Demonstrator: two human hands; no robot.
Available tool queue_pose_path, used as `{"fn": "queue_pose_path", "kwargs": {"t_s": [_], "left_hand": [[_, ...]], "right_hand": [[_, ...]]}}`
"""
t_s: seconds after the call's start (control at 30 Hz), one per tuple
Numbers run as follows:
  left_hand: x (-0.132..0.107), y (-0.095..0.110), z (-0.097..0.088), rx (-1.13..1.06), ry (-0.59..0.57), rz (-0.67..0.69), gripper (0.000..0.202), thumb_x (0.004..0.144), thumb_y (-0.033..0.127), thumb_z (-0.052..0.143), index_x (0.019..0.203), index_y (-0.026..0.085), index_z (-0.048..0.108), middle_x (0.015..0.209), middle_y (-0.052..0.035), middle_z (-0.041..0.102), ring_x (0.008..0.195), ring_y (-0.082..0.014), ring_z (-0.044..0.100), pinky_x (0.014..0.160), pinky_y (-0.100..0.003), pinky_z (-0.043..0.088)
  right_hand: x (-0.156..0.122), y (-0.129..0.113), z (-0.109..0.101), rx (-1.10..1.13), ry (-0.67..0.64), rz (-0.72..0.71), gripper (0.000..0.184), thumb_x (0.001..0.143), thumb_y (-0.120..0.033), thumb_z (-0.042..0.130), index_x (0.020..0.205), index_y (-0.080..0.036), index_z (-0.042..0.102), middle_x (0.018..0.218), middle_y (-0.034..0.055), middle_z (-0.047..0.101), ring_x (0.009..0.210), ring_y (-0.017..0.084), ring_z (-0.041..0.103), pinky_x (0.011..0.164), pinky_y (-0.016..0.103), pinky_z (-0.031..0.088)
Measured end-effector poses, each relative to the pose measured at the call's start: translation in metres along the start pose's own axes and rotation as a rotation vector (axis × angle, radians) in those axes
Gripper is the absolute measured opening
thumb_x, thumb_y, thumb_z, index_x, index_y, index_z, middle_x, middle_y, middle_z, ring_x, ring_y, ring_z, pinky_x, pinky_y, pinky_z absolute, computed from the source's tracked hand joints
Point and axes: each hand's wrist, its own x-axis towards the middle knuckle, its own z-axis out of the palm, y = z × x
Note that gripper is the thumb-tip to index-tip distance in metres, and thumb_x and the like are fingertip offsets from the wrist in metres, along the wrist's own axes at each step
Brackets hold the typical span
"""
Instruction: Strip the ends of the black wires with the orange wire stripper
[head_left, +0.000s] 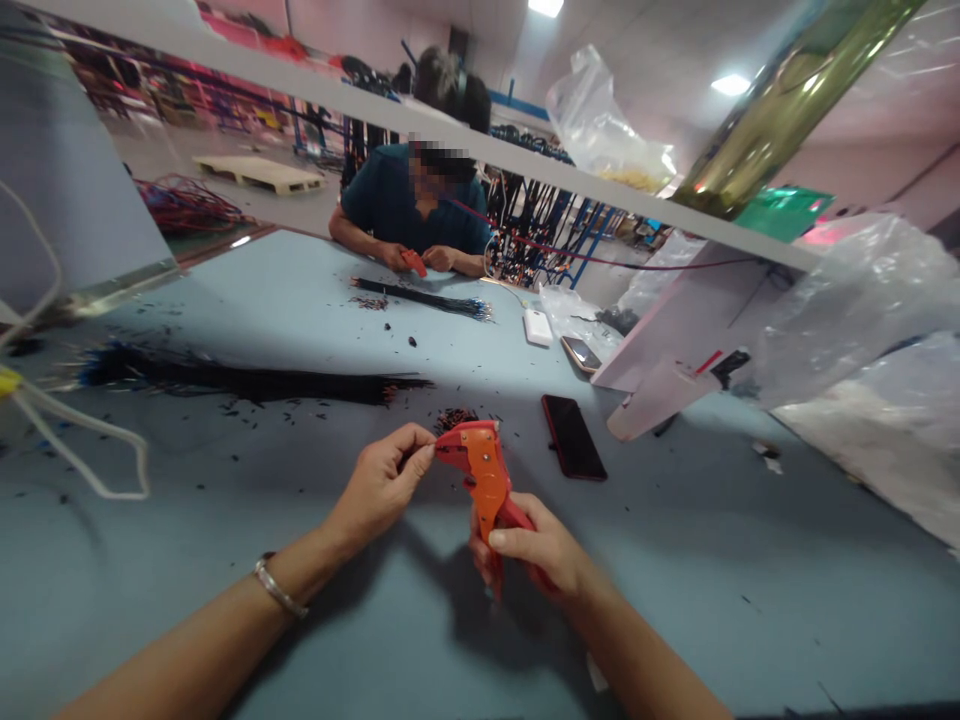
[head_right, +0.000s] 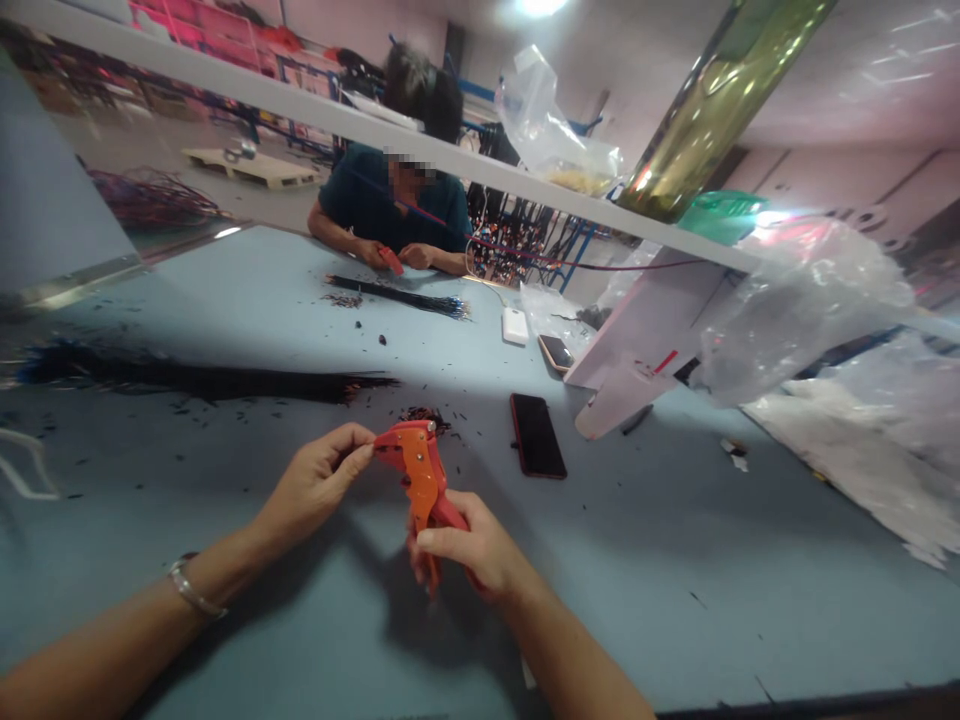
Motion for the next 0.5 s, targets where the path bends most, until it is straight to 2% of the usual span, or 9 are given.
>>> {"fn": "queue_pose_path", "kwargs": {"t_s": [0.2, 0.5], "left_hand": [[0.0002, 0.0013, -0.0002, 0.021, -0.01, -0.01, 0.025, 0.088, 0.036, 0.044, 0.078, 0.016, 0.056, 0.062, 0.0044, 0.043, 0.057, -0.0113, 0.037, 0.055, -0.023, 0.031], [-0.0023, 0.0063, -0.0019, 0.032, 0.017, 0.036, 0.024, 0.088, 0.034, 0.043, 0.079, 0.016, 0.058, 0.063, 0.0033, 0.046, 0.059, -0.0122, 0.04, 0.056, -0.023, 0.033]], "right_hand": [[-0.0015, 0.001, 0.0011, -0.046, 0.036, -0.014, 0.029, 0.074, -0.039, 0.07, 0.077, -0.013, 0.057, 0.06, 0.0005, 0.056, 0.047, 0.011, 0.052, 0.042, 0.021, 0.044], [-0.0027, 0.002, 0.0038, -0.08, 0.02, -0.045, 0.03, 0.076, -0.04, 0.068, 0.071, -0.013, 0.056, 0.056, 0.0002, 0.056, 0.044, 0.01, 0.051, 0.042, 0.021, 0.043]]}}
